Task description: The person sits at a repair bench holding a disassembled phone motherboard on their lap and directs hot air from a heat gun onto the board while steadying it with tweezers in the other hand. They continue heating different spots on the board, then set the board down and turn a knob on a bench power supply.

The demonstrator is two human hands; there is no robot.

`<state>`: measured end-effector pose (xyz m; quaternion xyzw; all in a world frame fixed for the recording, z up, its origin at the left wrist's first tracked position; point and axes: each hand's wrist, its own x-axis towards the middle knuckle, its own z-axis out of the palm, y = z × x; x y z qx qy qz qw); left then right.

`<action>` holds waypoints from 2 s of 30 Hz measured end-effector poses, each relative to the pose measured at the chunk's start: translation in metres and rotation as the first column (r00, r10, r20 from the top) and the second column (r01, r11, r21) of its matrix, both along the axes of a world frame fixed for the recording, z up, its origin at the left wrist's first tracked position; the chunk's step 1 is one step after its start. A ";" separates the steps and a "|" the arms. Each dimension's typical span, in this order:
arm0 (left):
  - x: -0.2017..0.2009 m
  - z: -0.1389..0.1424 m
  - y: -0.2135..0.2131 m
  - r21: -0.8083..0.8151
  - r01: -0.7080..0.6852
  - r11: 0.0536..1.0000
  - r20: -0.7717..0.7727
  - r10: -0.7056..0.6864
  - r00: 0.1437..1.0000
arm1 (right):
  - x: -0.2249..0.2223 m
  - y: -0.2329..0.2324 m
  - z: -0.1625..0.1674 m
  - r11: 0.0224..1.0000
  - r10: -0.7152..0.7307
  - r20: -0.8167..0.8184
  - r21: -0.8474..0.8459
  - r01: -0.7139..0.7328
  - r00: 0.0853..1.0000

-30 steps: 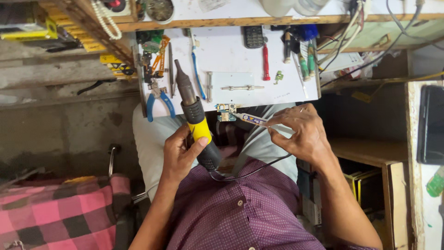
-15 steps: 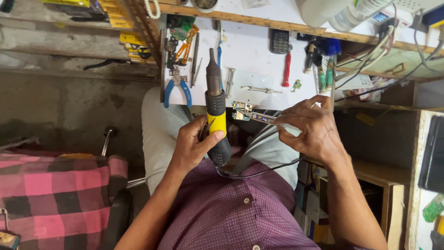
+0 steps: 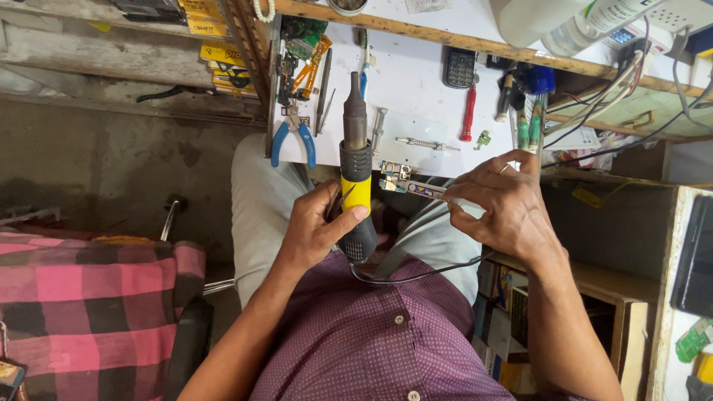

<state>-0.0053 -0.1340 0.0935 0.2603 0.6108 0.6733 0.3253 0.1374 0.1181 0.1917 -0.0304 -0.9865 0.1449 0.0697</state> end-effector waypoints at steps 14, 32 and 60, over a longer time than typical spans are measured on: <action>0.000 -0.001 0.001 -0.010 -0.003 1.000 -0.041 0.003 0.999 | -0.004 0.000 0.002 1.000 0.014 -0.013 0.000 -0.014 1.000; 0.000 -0.003 0.000 0.017 -0.007 1.000 -0.067 0.008 0.998 | -0.004 0.004 -0.004 1.000 0.016 -0.041 0.003 -0.016 0.999; 0.001 -0.003 -0.001 -0.017 -0.013 1.000 -0.050 0.012 0.999 | -0.004 0.004 -0.003 0.999 0.023 -0.040 0.042 -0.022 0.999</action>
